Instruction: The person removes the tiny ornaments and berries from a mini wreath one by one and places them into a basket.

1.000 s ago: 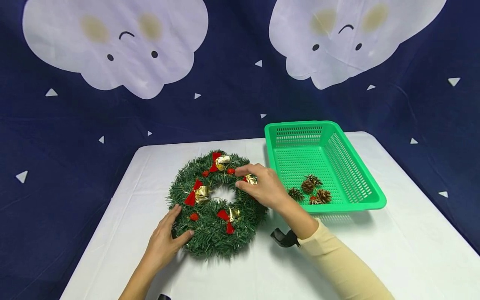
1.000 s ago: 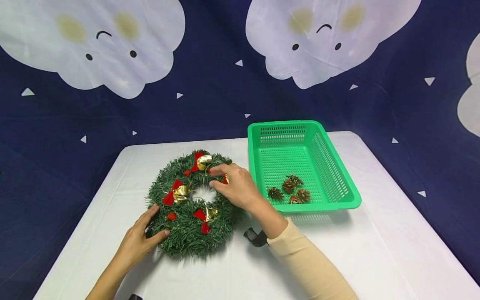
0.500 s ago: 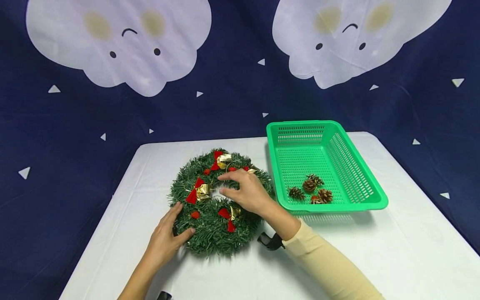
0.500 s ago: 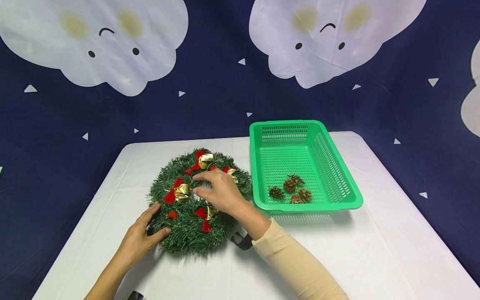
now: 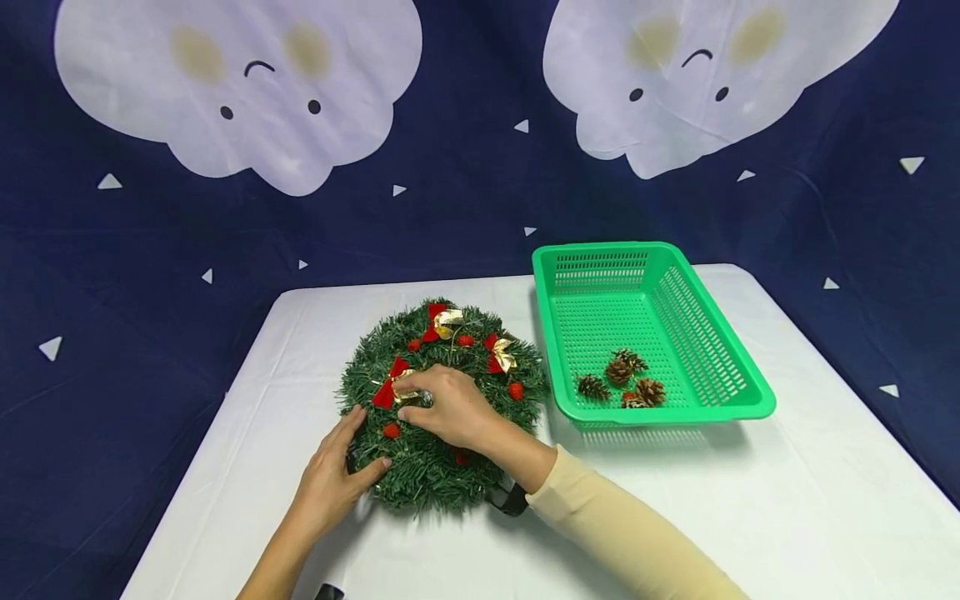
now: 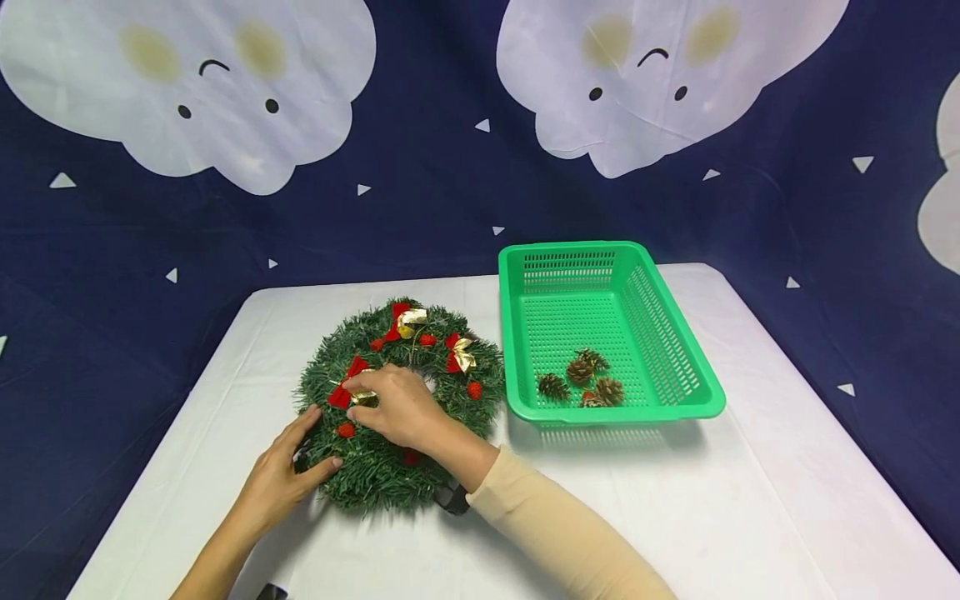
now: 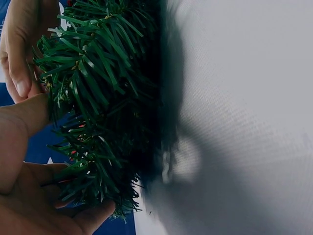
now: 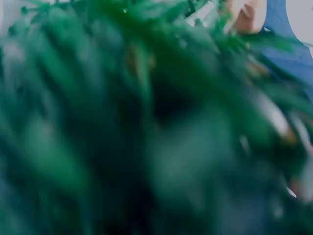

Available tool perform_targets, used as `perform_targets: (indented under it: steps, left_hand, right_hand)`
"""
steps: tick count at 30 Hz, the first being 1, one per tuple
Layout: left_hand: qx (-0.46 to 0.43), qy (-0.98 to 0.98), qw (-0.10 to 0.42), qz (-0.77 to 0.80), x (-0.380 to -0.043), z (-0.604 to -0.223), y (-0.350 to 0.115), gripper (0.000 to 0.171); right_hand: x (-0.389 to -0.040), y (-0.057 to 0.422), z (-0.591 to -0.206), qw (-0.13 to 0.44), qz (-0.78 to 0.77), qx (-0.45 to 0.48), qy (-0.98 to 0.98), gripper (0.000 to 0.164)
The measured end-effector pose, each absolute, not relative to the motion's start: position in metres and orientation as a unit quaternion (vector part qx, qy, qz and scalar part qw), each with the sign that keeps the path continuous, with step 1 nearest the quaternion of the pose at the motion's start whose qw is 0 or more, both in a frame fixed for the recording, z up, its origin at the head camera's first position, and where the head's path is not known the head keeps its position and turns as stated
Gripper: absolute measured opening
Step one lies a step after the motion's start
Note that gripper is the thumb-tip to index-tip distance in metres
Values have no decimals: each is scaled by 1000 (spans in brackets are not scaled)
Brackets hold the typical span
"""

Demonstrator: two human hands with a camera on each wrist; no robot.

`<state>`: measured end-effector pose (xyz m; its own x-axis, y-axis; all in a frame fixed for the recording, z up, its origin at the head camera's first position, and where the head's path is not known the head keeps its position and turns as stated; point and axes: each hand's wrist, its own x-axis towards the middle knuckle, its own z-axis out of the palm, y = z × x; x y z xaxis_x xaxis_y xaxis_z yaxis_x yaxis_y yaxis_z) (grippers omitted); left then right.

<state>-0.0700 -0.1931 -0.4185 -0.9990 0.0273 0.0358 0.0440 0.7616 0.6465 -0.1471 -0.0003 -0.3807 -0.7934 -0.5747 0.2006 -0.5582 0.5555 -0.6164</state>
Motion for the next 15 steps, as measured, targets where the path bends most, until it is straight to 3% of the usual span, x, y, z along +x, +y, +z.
perform_targets:
  steps: [15]
  left_hand:
    - [-25, -938, 23, -344, -70, -420, -193, 79]
  right_hand:
    - [-140, -24, -396, 15, -271, -361, 892, 29]
